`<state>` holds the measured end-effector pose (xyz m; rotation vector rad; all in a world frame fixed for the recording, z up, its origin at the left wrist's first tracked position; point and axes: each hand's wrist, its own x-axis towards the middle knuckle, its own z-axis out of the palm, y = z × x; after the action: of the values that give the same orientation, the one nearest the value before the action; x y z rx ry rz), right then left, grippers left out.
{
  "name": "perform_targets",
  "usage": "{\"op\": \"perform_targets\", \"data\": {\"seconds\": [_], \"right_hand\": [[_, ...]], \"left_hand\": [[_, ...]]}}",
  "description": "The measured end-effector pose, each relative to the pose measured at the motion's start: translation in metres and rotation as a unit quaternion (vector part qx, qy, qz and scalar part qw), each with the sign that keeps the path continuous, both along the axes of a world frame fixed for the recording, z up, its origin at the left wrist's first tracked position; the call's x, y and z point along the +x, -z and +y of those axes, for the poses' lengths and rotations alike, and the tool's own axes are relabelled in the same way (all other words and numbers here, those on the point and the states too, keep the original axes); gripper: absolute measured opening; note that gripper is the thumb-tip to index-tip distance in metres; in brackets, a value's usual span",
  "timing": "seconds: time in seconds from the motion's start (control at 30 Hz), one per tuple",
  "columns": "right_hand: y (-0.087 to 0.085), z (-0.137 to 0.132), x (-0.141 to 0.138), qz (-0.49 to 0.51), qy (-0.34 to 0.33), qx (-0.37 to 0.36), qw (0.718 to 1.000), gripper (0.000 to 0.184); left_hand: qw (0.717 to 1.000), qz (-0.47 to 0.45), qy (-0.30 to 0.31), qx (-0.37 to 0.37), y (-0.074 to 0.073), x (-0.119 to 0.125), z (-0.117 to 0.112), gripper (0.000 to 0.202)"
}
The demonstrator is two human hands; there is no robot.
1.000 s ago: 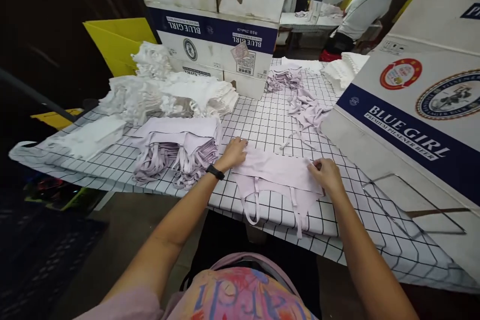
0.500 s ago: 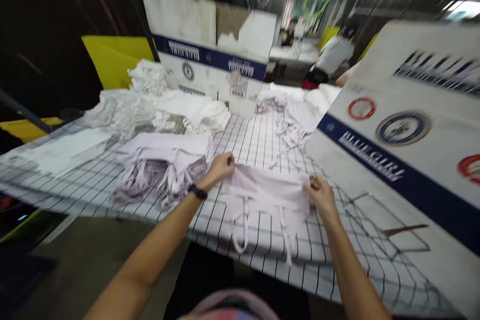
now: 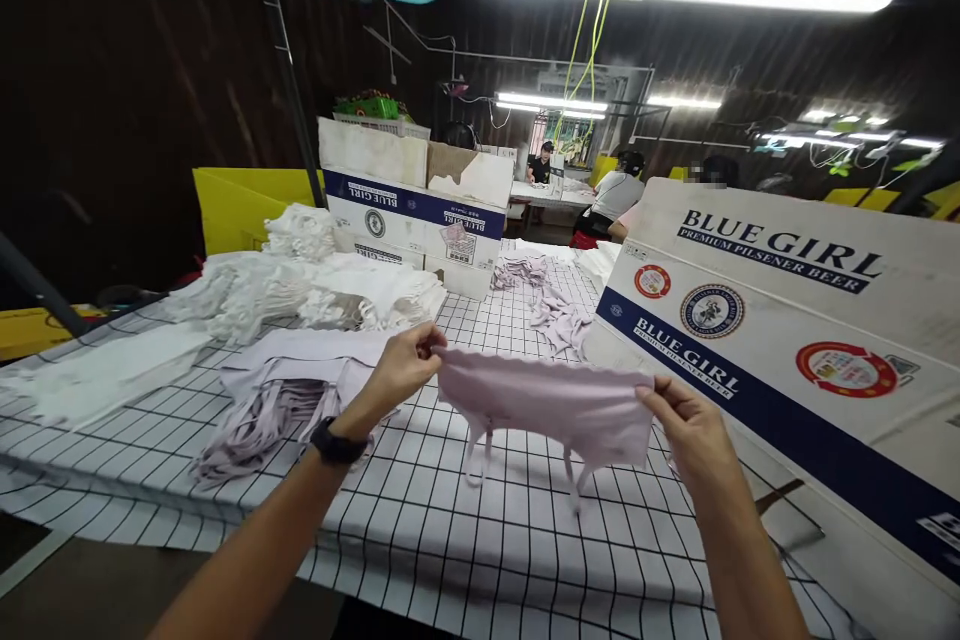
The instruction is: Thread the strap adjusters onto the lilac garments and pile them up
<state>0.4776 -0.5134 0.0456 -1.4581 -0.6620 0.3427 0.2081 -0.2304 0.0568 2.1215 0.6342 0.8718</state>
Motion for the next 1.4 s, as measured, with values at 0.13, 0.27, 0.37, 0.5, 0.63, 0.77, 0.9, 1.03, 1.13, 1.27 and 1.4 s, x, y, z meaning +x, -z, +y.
{"op": "perform_targets", "data": {"seconds": [0.13,0.27,0.37,0.5,0.63,0.77,0.9,1.03,1.13,1.27,1.4], "right_hand": [[-0.033,0.004,-0.005,-0.081,0.071,0.022,0.994,0.025],[-0.054,0.013,-0.007,-0.141,0.096,0.023,0.985,0.017],[-0.061,0.024,-0.002,-0.150,0.116,0.039,0.981,0.017],[-0.069,0.035,0.002,-0.124,0.115,0.066,0.983,0.018],[-0.078,0.039,0.001,-0.106,0.094,0.061,0.988,0.014],[-0.080,0.042,0.003,-0.098,0.096,0.063,0.989,0.010],[-0.083,0.046,0.002,-0.102,0.093,0.060,0.989,0.006],[-0.088,0.049,-0.002,-0.107,0.091,0.058,0.988,0.010],[-0.091,0.049,-0.002,-0.125,0.098,0.063,0.985,0.011],[-0.093,0.049,-0.002,-0.145,0.092,0.077,0.982,0.011],[-0.098,0.050,-0.003,-0.165,0.079,0.105,0.978,0.014]], "left_hand": [[0.997,-0.026,-0.011,0.066,-0.033,0.005,0.000,0.013],[0.992,-0.031,-0.058,0.110,-0.048,0.013,0.007,0.014],[0.989,-0.035,-0.075,0.122,-0.053,0.021,0.015,0.013],[0.989,-0.074,-0.066,0.107,-0.064,0.027,0.021,0.013],[0.987,-0.093,-0.075,0.109,-0.076,0.028,0.020,0.014],[0.985,-0.115,-0.068,0.113,-0.081,0.028,0.023,0.016],[0.982,-0.121,-0.075,0.125,-0.086,0.027,0.026,0.017],[0.978,-0.132,-0.079,0.140,-0.093,0.027,0.027,0.017],[0.979,-0.129,-0.071,0.142,-0.096,0.027,0.031,0.018],[0.977,-0.134,-0.072,0.152,-0.097,0.028,0.038,0.021],[0.976,-0.132,-0.072,0.156,-0.100,0.027,0.043,0.022]]}}
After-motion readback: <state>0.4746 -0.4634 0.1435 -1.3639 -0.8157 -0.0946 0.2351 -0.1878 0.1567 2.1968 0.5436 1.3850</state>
